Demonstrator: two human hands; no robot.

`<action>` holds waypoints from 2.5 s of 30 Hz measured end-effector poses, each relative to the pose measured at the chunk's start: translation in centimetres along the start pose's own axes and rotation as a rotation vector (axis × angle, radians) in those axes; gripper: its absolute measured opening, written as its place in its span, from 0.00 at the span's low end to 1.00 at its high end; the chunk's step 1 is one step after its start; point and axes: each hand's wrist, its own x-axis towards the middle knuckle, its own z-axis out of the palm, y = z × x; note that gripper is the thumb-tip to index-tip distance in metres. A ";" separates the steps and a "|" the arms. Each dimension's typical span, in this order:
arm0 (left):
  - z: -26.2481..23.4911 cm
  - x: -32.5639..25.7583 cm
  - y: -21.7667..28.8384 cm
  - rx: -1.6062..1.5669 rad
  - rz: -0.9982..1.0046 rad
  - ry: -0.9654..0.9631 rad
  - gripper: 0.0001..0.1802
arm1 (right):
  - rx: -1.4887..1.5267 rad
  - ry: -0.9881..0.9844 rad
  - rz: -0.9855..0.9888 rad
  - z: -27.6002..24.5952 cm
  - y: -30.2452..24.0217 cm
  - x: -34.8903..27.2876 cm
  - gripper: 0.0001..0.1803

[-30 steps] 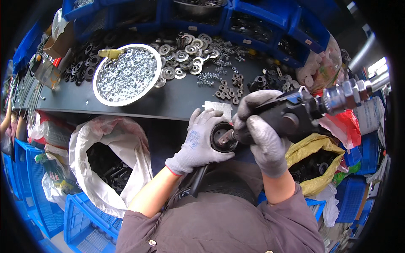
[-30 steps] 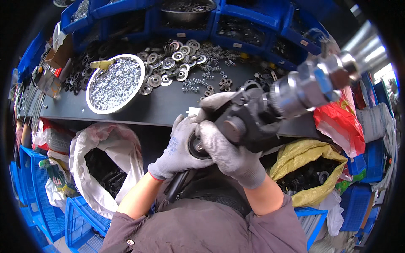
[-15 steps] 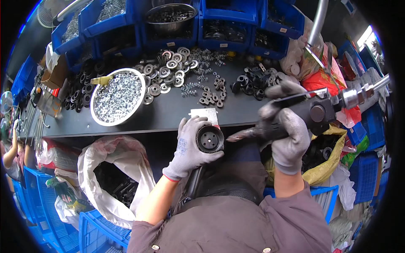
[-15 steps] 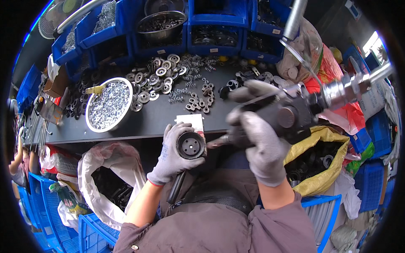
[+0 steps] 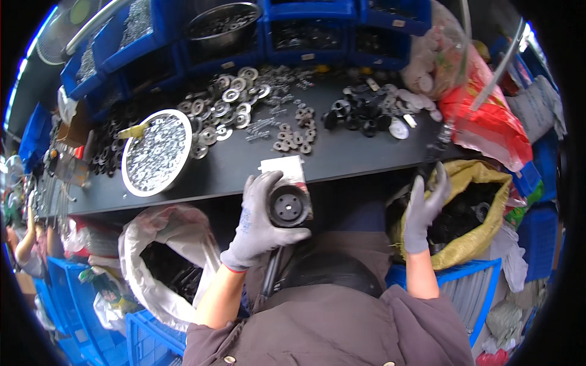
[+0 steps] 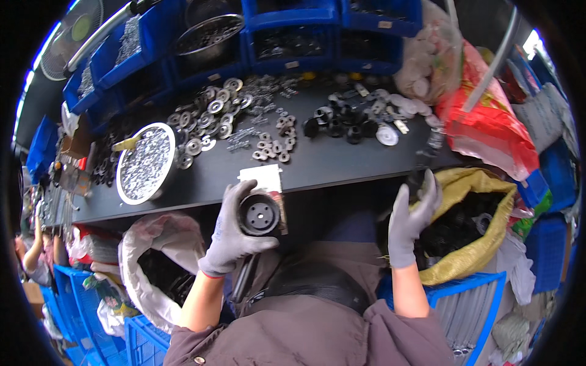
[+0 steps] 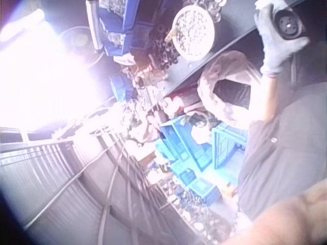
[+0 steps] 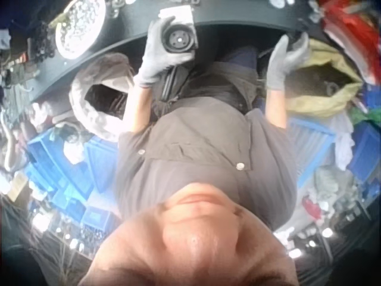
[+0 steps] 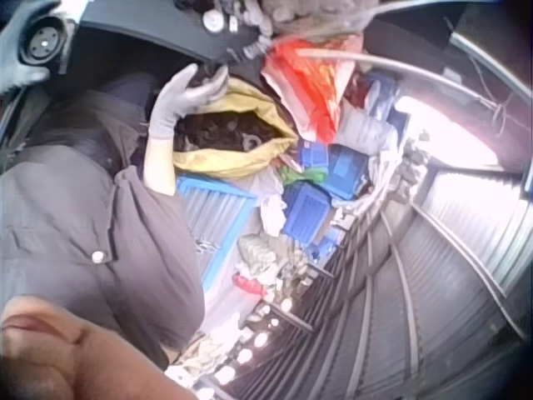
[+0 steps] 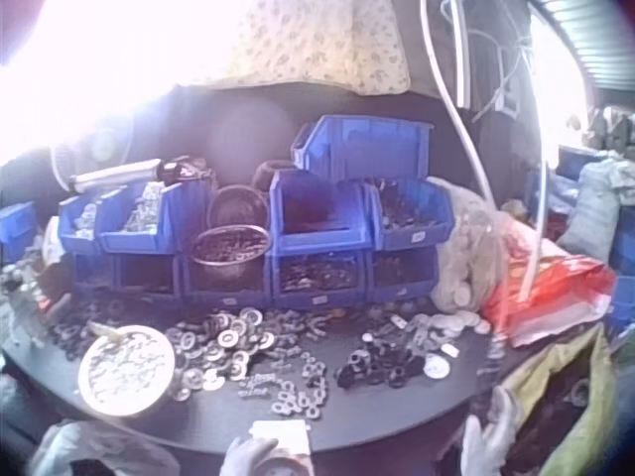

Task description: The person assembles caulking guns by fastening piston, trigger, and handle components using small hardware and a pneumatic tool, inserting the push rod, and attaching a metal barrel and end caps to complete the assembly.

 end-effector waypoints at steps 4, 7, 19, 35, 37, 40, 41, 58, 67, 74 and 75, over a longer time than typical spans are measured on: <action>-0.4 0.8 2.8 -0.091 -0.046 -0.037 0.60 | 0.186 -0.707 -0.278 1.0 -2.8 -3.7 0.07; 0.1 1.5 3.2 0.199 0.040 -0.083 0.52 | -0.297 -1.625 -0.267 6.3 0.9 -8.6 0.21; 0.8 1.6 2.5 -0.025 -0.045 -0.043 0.38 | -0.126 -1.823 -0.218 14.5 -2.7 -13.5 0.24; 0.5 2.1 1.7 -0.113 0.000 -0.167 0.40 | 0.129 -1.903 0.078 16.2 -3.9 -12.2 0.25; 0.6 2.0 1.7 -0.139 -0.005 -0.155 0.40 | 0.139 -1.897 0.084 16.4 -4.2 -12.5 0.25; 0.6 1.8 1.6 -0.143 0.011 -0.130 0.40 | 0.135 -1.884 0.087 16.4 -4.2 -13.2 0.25; 0.6 2.0 1.5 -0.144 0.017 -0.124 0.40 | 0.132 -1.878 0.087 16.4 -4.3 -13.4 0.25; -7.9 1.9 4.1 0.281 0.050 0.150 0.32 | 0.203 -1.662 -0.384 11.9 4.8 -15.5 0.27; -17.1 5.3 -3.8 0.946 -0.220 0.302 0.09 | -0.032 -1.525 -0.309 6.2 -0.8 -7.9 0.23; -14.8 4.6 2.0 0.859 0.088 0.507 0.05 | 0.270 -1.004 -0.102 2.1 -5.2 -2.3 0.09; -13.8 4.3 3.6 0.734 0.130 0.489 0.06 | 0.340 -0.957 -0.024 1.9 -6.0 -1.5 0.08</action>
